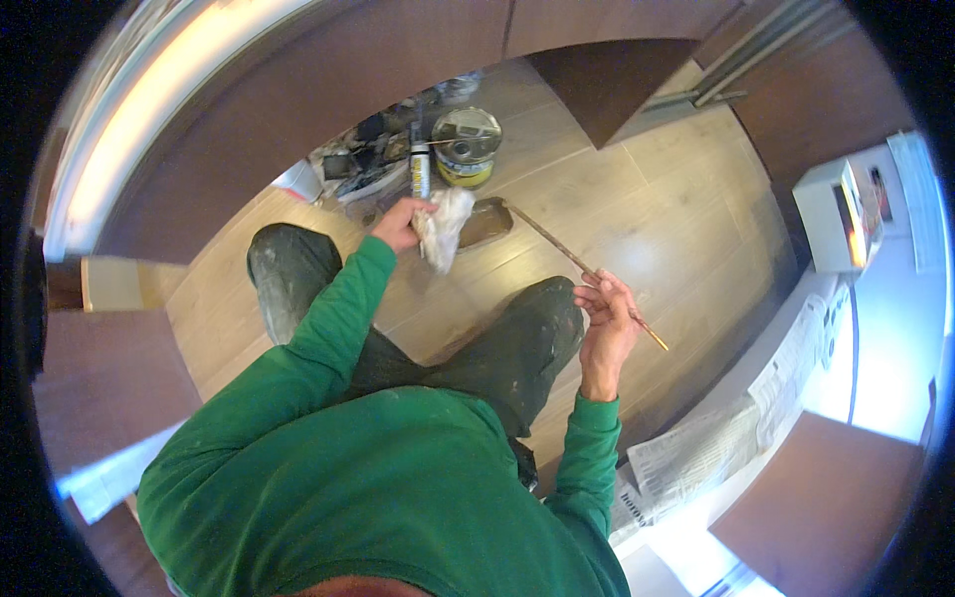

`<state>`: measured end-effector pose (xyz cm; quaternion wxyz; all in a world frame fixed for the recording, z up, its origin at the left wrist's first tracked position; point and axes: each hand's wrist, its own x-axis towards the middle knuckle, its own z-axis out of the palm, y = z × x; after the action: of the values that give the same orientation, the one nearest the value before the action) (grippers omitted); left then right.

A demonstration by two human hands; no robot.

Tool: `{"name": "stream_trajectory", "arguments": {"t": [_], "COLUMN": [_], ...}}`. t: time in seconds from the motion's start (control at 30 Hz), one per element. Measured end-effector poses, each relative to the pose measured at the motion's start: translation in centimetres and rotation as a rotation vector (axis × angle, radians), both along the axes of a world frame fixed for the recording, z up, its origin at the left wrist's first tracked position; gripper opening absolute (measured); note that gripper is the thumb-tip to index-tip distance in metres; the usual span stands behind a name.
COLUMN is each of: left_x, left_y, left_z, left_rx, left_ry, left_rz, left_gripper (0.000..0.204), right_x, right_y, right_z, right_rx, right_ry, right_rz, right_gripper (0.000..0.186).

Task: The person scrapes a wooden surface with a putty knife and wipes it with a cloth. Then the person sits on the floor, opens a paint can, pours paint into a tray, and stirs it with a brush.

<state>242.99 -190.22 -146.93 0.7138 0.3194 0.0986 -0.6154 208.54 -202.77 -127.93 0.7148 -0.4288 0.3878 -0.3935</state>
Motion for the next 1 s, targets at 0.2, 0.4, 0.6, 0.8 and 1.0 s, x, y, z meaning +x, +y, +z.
{"name": "stream_trajectory", "arguments": {"t": [0.2, 0.4, 0.6, 0.8, 1.0], "left_x": [-5.4, -7.9, -9.5, -11.7, -11.2], "left_y": [-1.5, 1.5, 3.0, 3.0, 6.8], "left_z": [12.8, 17.9, 19.3, 20.2, 22.3], "left_rx": [-0.115, -0.323, 0.119, 0.170, -0.002], "left_ry": [-0.105, 0.036, -0.569, -0.993, -1.168], "left_rz": [0.153, 0.113, -0.053, -0.135, -0.383], "left_gripper": [0.042, 0.043, 0.033, 0.011, 0.013], "right_x": [0.8, 2.1, 3.0, 3.6, -1.2], "right_y": [-1.0, -2.5, -3.4, -2.9, -7.7], "right_z": [1.5, 0.8, 0.8, 0.7, 2.7], "right_rx": [0.024, -0.045, -0.138, -0.078, -0.242], "right_ry": [-0.112, -0.145, -0.127, -0.081, -0.227], "right_rz": [0.155, 0.277, 0.402, 0.431, 0.456], "right_gripper": [0.027, 0.023, 0.021, 0.029, 0.027]}}
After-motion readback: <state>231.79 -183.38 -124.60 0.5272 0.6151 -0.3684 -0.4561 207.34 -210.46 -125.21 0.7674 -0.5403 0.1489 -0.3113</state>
